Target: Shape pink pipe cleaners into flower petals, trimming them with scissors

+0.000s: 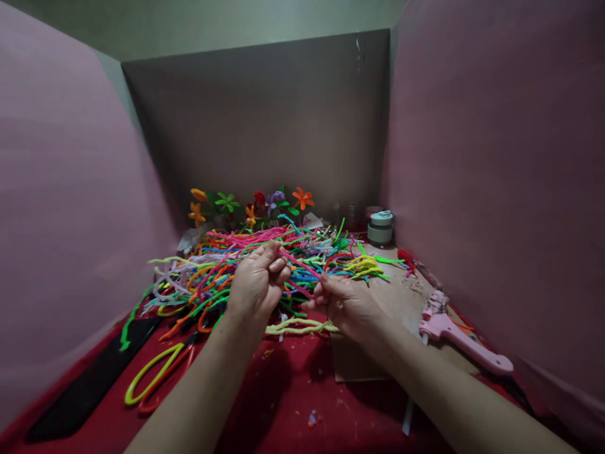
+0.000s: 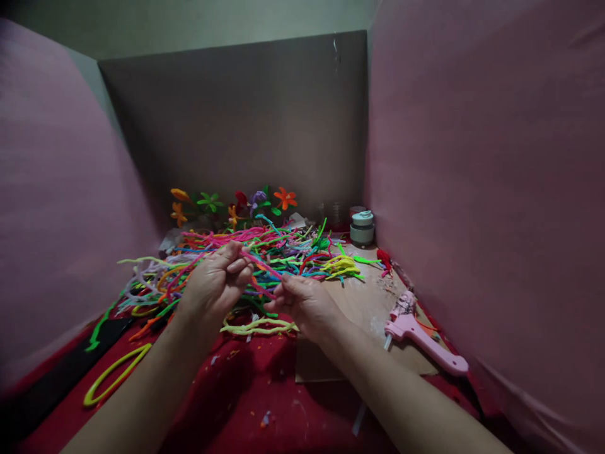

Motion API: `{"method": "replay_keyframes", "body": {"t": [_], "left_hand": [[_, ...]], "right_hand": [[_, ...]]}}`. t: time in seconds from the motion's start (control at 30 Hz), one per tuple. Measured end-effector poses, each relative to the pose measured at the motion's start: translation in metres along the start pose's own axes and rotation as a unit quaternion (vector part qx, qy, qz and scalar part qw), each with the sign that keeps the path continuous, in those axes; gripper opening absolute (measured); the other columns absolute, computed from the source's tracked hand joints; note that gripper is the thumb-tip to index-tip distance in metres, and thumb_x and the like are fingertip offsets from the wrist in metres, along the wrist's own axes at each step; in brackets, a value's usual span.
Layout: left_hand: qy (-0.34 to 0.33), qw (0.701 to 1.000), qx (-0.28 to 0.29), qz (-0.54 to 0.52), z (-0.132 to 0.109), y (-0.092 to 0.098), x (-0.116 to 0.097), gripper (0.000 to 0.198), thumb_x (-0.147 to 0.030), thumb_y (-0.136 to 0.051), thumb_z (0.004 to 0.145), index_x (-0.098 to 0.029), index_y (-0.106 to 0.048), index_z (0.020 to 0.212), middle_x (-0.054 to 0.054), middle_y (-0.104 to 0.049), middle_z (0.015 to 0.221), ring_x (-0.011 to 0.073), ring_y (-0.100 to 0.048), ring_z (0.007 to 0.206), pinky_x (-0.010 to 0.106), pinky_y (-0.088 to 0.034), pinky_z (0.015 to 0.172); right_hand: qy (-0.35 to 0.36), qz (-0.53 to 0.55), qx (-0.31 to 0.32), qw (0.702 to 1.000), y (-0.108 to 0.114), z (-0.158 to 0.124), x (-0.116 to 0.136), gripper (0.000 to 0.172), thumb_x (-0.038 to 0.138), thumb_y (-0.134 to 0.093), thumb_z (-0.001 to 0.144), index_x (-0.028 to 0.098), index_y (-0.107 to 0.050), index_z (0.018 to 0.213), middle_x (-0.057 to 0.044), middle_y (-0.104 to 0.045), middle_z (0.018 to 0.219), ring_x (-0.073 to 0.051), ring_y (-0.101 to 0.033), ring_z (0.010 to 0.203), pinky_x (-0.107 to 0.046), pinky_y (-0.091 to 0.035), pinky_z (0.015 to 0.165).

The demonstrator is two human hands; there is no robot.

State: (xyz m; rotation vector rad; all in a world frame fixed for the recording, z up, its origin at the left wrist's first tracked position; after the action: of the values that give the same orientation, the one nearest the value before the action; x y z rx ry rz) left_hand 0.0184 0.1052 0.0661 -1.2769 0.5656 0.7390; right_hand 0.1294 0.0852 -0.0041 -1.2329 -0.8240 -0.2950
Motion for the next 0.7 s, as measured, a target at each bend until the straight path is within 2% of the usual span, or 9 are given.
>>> {"method": "replay_keyframes", "body": {"t": [0.1, 0.23, 0.33, 0.5, 0.6, 0.7], "left_hand": [[-0.009, 1.0, 0.005, -0.005, 0.0, 0.001, -0.003, 0.018, -0.01, -0.067, 0.067, -0.012, -0.05, 0.063, -0.006, -0.043, 0.053, 0.0011, -0.035, 0.039, 0.013, -0.026, 0.034], [-0.019, 1.0, -0.004, 0.013, -0.002, 0.002, -0.006, 0.016, -0.01, -0.064, 0.07, -0.012, -0.05, 0.063, -0.006, -0.043, 0.055, 0.0015, -0.034, 0.039, 0.014, -0.027, 0.035], [-0.025, 0.999, -0.013, 0.024, -0.002, 0.002, -0.009, 0.016, -0.012, -0.064, 0.071, -0.013, -0.05, 0.063, -0.006, -0.04, 0.053, 0.0014, -0.033, 0.039, 0.014, -0.025, 0.034], [-0.047, 0.999, -0.006, 0.022, -0.005, -0.005, -0.014, 0.017, -0.015, -0.065, 0.071, -0.013, -0.049, 0.064, -0.006, -0.04, 0.054, 0.0014, -0.032, 0.04, 0.013, -0.025, 0.035], [-0.057, 0.998, 0.008, 0.018, -0.005, -0.01, -0.017, 0.015, -0.013, -0.063, 0.072, -0.012, -0.05, 0.064, -0.007, -0.036, 0.052, 0.0015, -0.031, 0.04, 0.012, -0.025, 0.035], [-0.052, 0.998, 0.012, 0.023, -0.004, -0.011, -0.018, 0.014, -0.013, -0.062, 0.073, -0.012, -0.051, 0.066, -0.007, -0.036, 0.051, 0.0013, -0.03, 0.039, 0.012, -0.024, 0.034]], "right_hand": [[-0.016, 0.002, -0.057, 0.998, 0.009, 0.003, -0.004, 0.014, 0.024, -0.07, 0.064, 0.012, -0.061, 0.064, 0.0, -0.062, 0.061, -0.013, -0.061, 0.053, -0.028, -0.048, 0.06], [-0.028, -0.086, -0.061, 0.994, 0.003, 0.0, -0.003, 0.015, 0.021, -0.071, 0.06, 0.01, -0.062, 0.059, 0.0, -0.06, 0.054, -0.012, -0.059, 0.046, -0.023, -0.045, 0.049], [-0.037, -0.153, -0.034, 0.987, -0.006, -0.005, -0.004, 0.013, 0.019, -0.07, 0.06, 0.01, -0.061, 0.057, 0.001, -0.057, 0.047, -0.01, -0.056, 0.041, -0.021, -0.041, 0.045], [-0.05, -0.194, 0.02, 0.98, -0.017, -0.005, -0.007, 0.019, 0.026, -0.067, 0.065, 0.01, -0.059, 0.058, 0.003, -0.054, 0.043, -0.008, -0.05, 0.033, -0.019, -0.036, 0.037], [-0.107, -0.137, 0.075, 0.982, -0.024, -0.004, -0.016, 0.019, 0.028, -0.064, 0.069, 0.01, -0.061, 0.069, 0.001, -0.059, 0.051, -0.008, -0.051, 0.036, -0.02, -0.041, 0.041], [-0.192, -0.041, 0.145, 0.97, -0.036, -0.01, -0.026, 0.021, 0.03, -0.059, 0.074, 0.01, -0.06, 0.082, -0.005, -0.065, 0.07, -0.011, -0.059, 0.05, -0.026, -0.047, 0.056]]}}
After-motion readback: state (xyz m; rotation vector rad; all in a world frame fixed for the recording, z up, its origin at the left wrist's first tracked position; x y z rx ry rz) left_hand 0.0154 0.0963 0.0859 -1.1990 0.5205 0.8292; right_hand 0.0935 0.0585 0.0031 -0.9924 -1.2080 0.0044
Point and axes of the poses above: each hand's wrist, its own z-axis towards the middle knuckle, its own y-axis out of the back of the hand, x = y × z, the point moved 8 cm from there along z, towards the middle knuckle
